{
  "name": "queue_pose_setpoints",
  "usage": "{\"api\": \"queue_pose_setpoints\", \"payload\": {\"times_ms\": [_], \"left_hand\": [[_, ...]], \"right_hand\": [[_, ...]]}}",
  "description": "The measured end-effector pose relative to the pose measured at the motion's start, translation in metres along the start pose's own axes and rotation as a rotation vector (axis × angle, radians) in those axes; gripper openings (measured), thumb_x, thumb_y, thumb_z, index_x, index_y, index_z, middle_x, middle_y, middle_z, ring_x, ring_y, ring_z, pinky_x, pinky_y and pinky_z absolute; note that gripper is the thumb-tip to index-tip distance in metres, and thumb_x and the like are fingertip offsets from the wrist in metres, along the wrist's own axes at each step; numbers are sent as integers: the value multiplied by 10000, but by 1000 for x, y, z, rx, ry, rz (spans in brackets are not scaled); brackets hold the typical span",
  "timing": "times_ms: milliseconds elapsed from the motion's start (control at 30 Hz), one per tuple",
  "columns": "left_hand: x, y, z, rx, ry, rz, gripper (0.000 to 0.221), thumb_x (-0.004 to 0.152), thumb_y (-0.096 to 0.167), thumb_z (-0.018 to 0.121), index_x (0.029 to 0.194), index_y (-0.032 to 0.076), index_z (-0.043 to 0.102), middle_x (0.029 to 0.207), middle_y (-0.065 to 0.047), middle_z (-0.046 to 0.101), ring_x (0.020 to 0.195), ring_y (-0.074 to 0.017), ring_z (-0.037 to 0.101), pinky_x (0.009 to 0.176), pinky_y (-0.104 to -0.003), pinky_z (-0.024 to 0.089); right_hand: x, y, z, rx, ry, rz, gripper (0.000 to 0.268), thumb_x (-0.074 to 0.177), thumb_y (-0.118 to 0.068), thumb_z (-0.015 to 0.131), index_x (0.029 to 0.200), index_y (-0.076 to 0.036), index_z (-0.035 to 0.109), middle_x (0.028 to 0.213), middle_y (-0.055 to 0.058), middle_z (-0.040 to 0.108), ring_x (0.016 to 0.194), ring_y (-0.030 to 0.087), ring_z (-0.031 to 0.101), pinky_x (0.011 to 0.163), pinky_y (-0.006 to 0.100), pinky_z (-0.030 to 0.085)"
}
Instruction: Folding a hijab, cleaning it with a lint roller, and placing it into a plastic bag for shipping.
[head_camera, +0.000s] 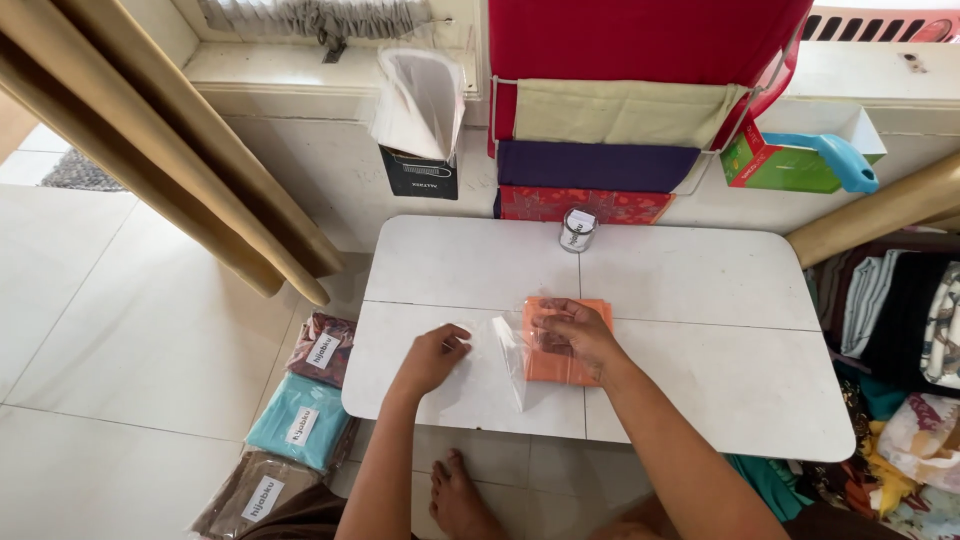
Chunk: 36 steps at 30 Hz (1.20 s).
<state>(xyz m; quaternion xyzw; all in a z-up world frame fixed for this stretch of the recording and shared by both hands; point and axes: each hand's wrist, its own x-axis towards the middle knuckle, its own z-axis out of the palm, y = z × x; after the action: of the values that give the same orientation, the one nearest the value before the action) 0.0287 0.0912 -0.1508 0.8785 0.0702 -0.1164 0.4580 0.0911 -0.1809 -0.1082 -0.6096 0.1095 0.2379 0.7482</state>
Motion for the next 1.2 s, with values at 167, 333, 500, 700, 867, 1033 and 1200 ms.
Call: {"api": "queue_pose_setpoints", "payload": {"times_ms": [167, 333, 500, 700, 867, 1033, 1200], "left_hand": [[-8, 24, 3, 488, 90, -22, 420, 933, 532, 669, 1244, 252, 642, 1261, -36, 632, 1234, -243, 613, 1069, -516, 477], [-4, -10, -10, 696, 200, -118, 467, 925, 419, 715, 1351, 268, 595, 1409, -44, 557, 1413, -246, 461, 1233, -632, 213], [-7, -20, -25, 618, 248, -192, 487, 932, 311, 710, 1397, 238, 583, 1483, -74, 527, 1448, -282, 458, 1220, -656, 247], [-14, -5, -26, 567, 244, -219, 517, 944, 219, 680, 1445, 216, 552, 1509, -104, 500, 1463, -303, 449, 1210, -639, 277], [-15, 8, -16, 547, 198, -183, 566, 953, 202, 663, 1494, 200, 498, 1524, -109, 472, 1472, -321, 433, 1211, -626, 303], [3, -7, 19, 673, 146, -82, 560, 950, 273, 628, 1492, 297, 493, 1514, -24, 463, 1469, -240, 433, 1214, -556, 312], [-13, 31, 37, 580, 502, 150, 593, 926, 274, 661, 1483, 182, 479, 1520, -98, 427, 1468, -290, 377, 1205, -612, 219]], "right_hand": [[50, 9, -42, -311, 63, -297, 367, 974, -161, 673, 1317, -35, 634, 819, 111, 708, 633, 190, 684, 630, 367, 602], [32, -43, -61, -1051, -50, -102, 909, 808, -555, 791, 1564, -169, 464, 1576, 160, 487, 1473, 385, 421, 1216, 530, 359], [34, -51, -58, -1376, -188, -97, 1024, 725, -430, 864, 1594, -165, 391, 1514, 160, 541, 1418, 356, 502, 1176, 513, 429], [42, -37, -87, -1394, -188, 57, 855, 690, -410, 900, 1449, -179, 580, 1331, 190, 692, 1261, 367, 653, 1038, 479, 554], [-15, -67, -116, -1213, -100, 197, 842, 666, -498, 886, 1381, -99, 689, 1361, 216, 691, 1302, 401, 622, 1042, 510, 543], [-76, -89, -136, -995, -43, 369, 866, 731, -429, 815, 1449, 7, 602, 1392, 270, 676, 1293, 383, 634, 991, 489, 549], [-66, -63, -164, -758, 63, 244, 687, 817, -400, 803, 1338, 29, 676, 1235, 312, 722, 1126, 406, 681, 854, 459, 575]]}}
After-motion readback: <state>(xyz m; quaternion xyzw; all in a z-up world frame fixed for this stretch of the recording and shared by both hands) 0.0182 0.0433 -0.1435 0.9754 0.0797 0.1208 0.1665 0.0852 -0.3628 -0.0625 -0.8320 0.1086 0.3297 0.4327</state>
